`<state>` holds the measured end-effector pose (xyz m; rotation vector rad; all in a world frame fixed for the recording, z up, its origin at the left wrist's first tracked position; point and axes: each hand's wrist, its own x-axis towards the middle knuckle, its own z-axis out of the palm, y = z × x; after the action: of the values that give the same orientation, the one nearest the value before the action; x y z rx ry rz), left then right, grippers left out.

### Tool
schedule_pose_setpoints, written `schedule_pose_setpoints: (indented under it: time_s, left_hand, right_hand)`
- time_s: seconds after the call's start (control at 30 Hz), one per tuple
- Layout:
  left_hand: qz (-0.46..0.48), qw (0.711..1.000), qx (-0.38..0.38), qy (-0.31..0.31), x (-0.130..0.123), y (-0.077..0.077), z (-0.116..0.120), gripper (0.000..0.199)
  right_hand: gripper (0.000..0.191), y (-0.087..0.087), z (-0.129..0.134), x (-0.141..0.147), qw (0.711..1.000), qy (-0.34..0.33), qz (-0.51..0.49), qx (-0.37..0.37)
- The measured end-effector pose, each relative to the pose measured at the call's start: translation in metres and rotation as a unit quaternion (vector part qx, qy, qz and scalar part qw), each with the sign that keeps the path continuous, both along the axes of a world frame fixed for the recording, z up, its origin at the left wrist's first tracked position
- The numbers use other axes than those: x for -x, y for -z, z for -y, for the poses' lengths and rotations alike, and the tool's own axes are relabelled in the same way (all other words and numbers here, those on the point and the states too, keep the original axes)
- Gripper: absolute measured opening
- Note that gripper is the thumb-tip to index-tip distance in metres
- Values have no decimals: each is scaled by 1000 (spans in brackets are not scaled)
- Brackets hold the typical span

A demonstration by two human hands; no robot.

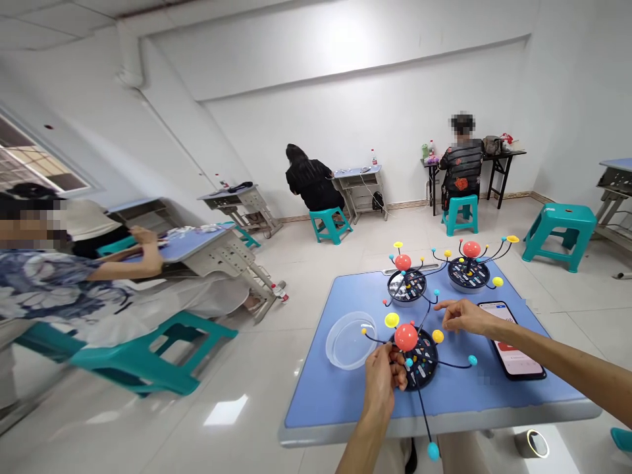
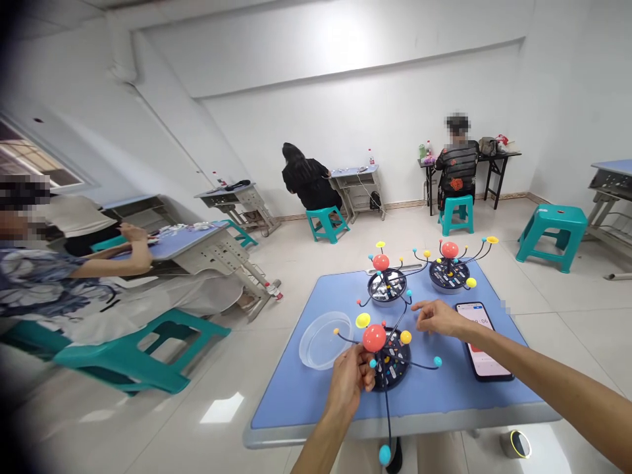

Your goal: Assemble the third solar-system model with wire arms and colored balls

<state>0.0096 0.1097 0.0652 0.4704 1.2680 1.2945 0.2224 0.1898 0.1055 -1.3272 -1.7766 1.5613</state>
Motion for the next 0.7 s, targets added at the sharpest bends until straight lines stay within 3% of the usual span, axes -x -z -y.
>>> schedule_pose_setpoints:
  time_s: [0.2,0.53,0.63,0.7]
  left_hand:
    - [-29,999,14,43,12,-1,0,30]
    - [-70,990,27,117,26,-10,-3,30]
    - [-170,975,26,139,38,-21,7,36]
    - [-277,954,0,111,48,-37,15,37]
  right_hand:
    - [11,16,9,7,990,-28,-127,60]
    - [19,22,23,8,986,-1,-143,85]
    - [21,19,25,1,989,27,-118,86]
    - [22,17,23,-7,991,61,-94,78]
